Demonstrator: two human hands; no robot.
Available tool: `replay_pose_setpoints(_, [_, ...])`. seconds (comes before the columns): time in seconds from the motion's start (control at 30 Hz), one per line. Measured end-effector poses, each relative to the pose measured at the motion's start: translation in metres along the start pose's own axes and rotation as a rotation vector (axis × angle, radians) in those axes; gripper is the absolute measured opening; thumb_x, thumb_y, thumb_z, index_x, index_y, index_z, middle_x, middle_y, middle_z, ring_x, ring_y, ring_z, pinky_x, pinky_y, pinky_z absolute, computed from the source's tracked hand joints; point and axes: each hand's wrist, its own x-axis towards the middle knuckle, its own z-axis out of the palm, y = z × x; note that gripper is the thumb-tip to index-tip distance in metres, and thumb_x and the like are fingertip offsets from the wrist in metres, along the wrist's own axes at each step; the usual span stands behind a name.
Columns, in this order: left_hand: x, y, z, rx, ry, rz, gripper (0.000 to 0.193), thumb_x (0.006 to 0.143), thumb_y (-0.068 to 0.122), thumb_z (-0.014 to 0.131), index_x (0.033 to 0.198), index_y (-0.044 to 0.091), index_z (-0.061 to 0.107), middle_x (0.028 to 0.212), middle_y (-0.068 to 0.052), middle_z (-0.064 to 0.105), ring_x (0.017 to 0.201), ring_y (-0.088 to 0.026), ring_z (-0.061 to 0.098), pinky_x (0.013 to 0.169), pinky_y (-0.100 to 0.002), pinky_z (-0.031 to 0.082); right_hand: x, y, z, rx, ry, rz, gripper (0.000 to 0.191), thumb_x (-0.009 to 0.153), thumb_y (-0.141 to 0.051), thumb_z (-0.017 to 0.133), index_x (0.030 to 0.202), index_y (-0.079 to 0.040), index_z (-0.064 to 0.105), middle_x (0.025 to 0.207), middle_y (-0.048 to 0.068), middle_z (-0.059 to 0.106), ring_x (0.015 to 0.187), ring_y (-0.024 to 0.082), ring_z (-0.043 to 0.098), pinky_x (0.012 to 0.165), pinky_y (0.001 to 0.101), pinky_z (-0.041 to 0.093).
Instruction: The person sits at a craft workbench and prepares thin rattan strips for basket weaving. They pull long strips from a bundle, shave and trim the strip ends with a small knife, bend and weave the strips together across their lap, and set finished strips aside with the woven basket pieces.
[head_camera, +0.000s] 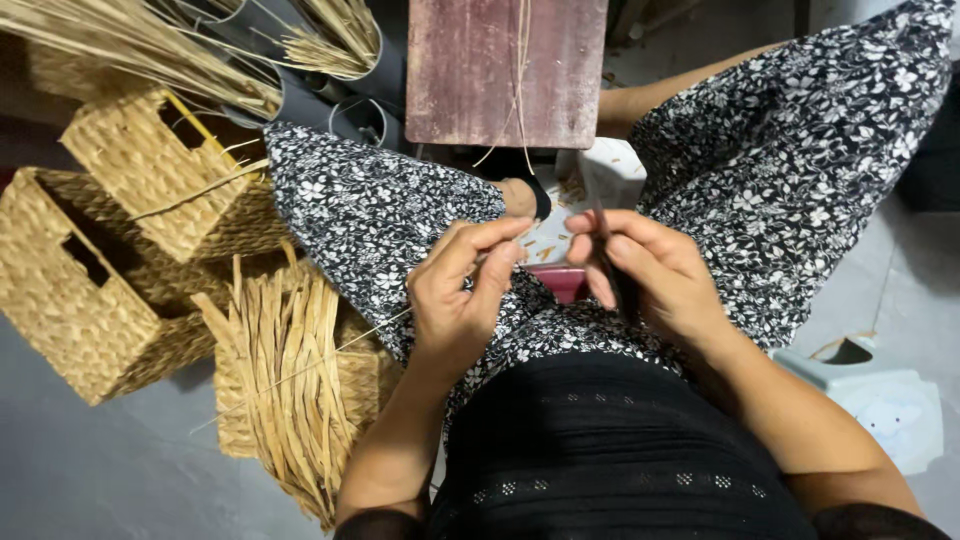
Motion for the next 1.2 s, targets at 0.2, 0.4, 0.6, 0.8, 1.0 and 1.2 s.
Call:
replay_pose_setpoints(0.2, [0.004,0.011,0.007,-0.05,-0.05,0.089,0.014,0.104,0.004,0.068,0.117,0.004,0.072,0.098,-0.006,0.072,0.084,-0.011,0.068,0.073,-0.023,0.055,-0.02,-0.028,0.012,0.162,-0.212,0.035,0.065,0.105,-0.015,0.06,0.163,-0.007,0.033,0.102,0.02,0.068,0.065,0.013,0.057,0.062,0.0228,0.048])
replay_pose_setpoints(0.4, [0.003,0.024,0.01,0.006,-0.112,0.108,0.009,0.105,0.006,0.066,0.112,0.004,0.07,0.099,-0.006,0.073,0.087,-0.012,0.073,0.075,-0.025,0.059,-0.021,-0.014,0.008,0.148,-0.159,0.053,0.057,0.104,-0.016,0.063,0.156,-0.003,0.043,0.101,0.02,0.066,0.064,0.015,0.056,0.058,0.025,0.049])
replay_pose_setpoints(0.6, [0.006,0.035,0.017,0.042,-0.105,0.165,0.008,0.104,0.006,0.067,0.111,0.004,0.07,0.097,-0.007,0.073,0.084,-0.015,0.073,0.074,-0.027,0.058,-0.026,-0.012,-0.004,0.416,-0.227,0.092,0.056,0.106,-0.021,0.064,0.156,-0.005,0.045,0.098,0.019,0.064,0.059,0.014,0.053,0.052,0.025,0.046])
replay_pose_setpoints(0.8, [0.008,0.039,0.022,0.09,-0.079,0.22,0.007,0.102,0.004,0.07,0.109,0.004,0.07,0.095,-0.007,0.072,0.079,-0.015,0.071,0.07,-0.026,0.056,-0.027,-0.013,-0.007,0.551,-0.257,0.142,0.057,0.106,-0.023,0.065,0.155,-0.003,0.044,0.096,0.021,0.063,0.055,0.013,0.051,0.047,0.0244,0.044])
replay_pose_setpoints(1.0, [0.007,0.039,0.021,0.091,-0.076,0.208,0.008,0.101,0.003,0.071,0.108,0.004,0.071,0.093,-0.007,0.072,0.077,-0.013,0.069,0.067,-0.026,0.055,-0.029,-0.013,-0.007,0.561,-0.254,0.151,0.062,0.106,-0.022,0.063,0.158,0.0,0.038,0.097,0.024,0.064,0.055,0.013,0.051,0.048,0.0243,0.045])
replay_pose_setpoints(1.2, [0.008,0.036,0.023,0.088,-0.062,0.221,0.008,0.1,0.003,0.072,0.109,0.004,0.071,0.091,-0.005,0.071,0.073,-0.01,0.066,0.063,-0.024,0.053,-0.029,-0.014,-0.006,0.604,-0.282,0.156,0.059,0.108,-0.021,0.06,0.158,-0.001,0.037,0.098,0.026,0.065,0.053,0.014,0.051,0.046,0.0246,0.045])
